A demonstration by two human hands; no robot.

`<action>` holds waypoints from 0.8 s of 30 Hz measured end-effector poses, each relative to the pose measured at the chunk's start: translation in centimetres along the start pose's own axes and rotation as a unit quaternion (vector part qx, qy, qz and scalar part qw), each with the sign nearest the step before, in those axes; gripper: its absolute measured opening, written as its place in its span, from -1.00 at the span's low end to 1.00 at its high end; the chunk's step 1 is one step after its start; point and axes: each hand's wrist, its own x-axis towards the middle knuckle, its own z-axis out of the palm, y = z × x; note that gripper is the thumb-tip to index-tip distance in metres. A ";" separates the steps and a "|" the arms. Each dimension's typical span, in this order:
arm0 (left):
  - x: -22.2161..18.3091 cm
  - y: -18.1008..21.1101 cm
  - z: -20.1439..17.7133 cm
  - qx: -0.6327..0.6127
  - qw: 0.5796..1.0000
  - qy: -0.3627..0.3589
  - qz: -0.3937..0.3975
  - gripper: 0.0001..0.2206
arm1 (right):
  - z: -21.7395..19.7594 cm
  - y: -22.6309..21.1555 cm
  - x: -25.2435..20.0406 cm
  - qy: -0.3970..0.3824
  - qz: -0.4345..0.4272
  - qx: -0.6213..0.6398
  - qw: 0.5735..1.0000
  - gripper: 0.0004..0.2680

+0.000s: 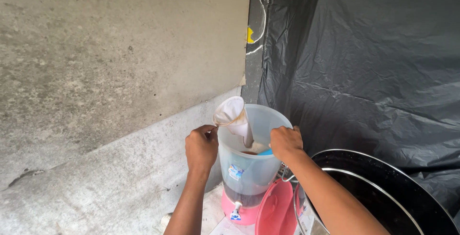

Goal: Preparing a tea dispenser and stirring tea in a large pot using a scoop

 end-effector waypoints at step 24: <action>-1.2 6.5 1.1 -0.001 0.996 0.029 0.085 -0.79 | -3.8 0.2 -13.0 0.177 0.055 0.309 0.933 -0.64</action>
